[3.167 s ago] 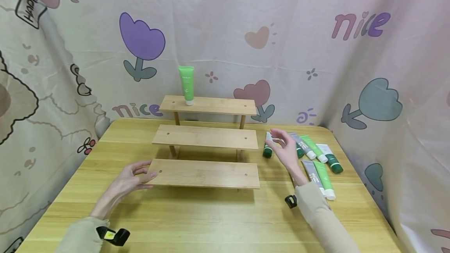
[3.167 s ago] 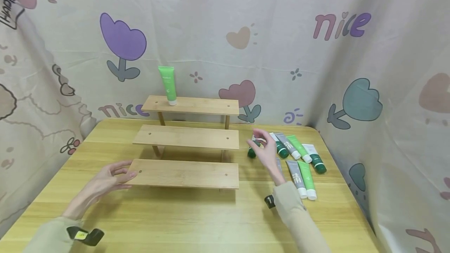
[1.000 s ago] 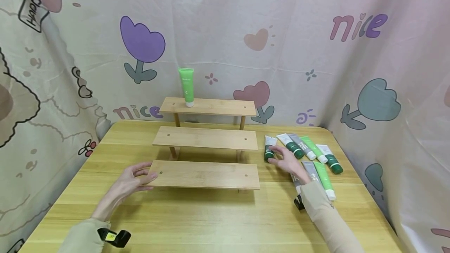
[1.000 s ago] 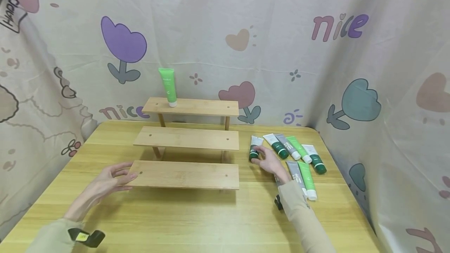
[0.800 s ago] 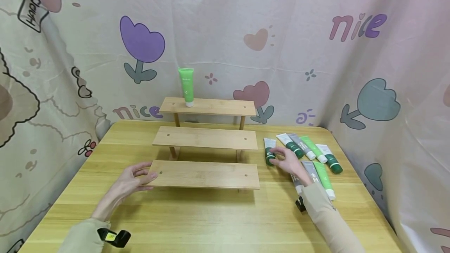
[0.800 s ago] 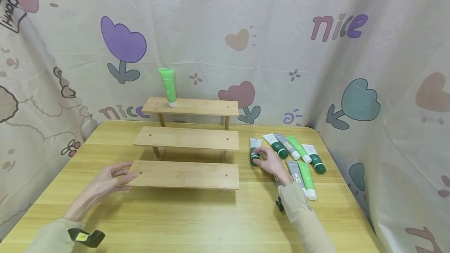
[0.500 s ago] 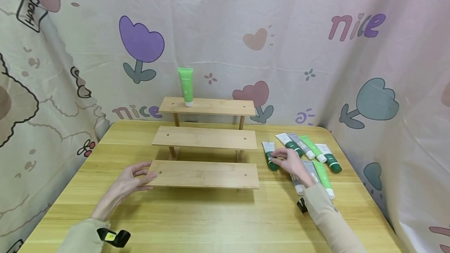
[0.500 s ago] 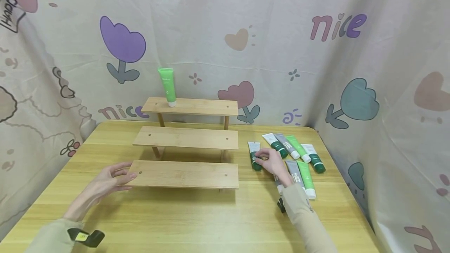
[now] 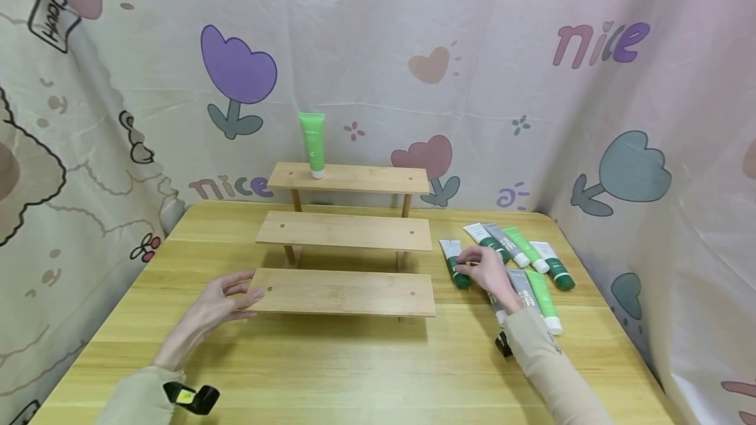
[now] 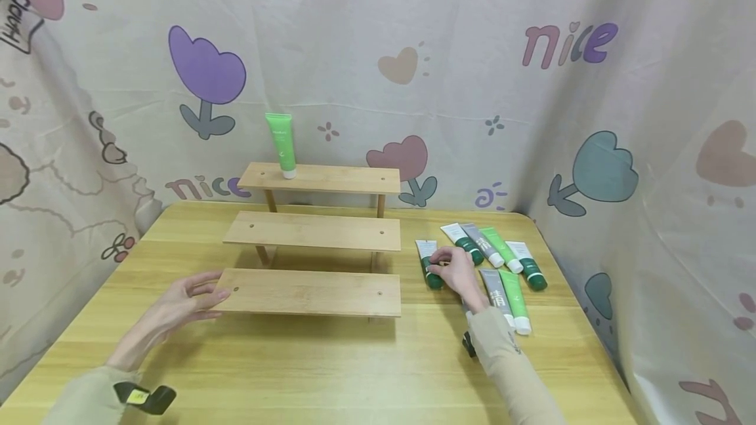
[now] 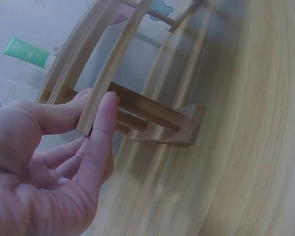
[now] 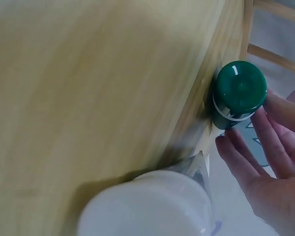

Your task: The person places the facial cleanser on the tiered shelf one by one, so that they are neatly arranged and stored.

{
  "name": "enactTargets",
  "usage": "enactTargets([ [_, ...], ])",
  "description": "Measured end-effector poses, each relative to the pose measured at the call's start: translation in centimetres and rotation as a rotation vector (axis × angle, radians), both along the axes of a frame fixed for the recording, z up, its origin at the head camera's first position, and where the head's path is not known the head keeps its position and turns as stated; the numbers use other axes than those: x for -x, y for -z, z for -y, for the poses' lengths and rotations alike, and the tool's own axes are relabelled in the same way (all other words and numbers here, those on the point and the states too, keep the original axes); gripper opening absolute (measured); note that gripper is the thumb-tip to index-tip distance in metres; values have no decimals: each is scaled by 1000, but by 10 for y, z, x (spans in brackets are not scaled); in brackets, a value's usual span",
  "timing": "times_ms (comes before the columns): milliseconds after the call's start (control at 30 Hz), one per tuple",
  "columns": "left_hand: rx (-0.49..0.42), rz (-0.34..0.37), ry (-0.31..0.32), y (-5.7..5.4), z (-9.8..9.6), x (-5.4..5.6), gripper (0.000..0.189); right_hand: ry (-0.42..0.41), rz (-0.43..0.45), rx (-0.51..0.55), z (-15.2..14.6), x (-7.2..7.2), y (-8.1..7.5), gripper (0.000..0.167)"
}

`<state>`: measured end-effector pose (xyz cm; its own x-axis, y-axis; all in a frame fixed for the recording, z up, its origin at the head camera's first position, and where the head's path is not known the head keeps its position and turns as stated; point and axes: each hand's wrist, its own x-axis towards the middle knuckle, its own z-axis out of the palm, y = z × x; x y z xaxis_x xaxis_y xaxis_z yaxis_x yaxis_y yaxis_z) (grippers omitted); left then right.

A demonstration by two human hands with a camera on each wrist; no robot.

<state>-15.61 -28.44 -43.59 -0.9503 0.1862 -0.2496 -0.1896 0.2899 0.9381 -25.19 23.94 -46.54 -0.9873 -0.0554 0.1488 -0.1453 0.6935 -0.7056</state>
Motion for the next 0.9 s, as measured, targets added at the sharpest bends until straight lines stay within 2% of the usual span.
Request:
enactTargets([
  [167, 5, -6, 6, -1, 0, 0, 76, 11, 6, 1, 1, 0, -2, 15],
  [333, -1, -7, 4, 0, 0, 0, 76, 27, 25, -1, 1, -1, -2, 26],
  [633, 15, -14, 1, -1, 0, -1, 76, 40, 131, -46, -3, 2, -1, 41],
  [900, 0, -8, -1, -1, -1, -1, 77, 39, 232, -83, -3, 5, -2, 44],
])
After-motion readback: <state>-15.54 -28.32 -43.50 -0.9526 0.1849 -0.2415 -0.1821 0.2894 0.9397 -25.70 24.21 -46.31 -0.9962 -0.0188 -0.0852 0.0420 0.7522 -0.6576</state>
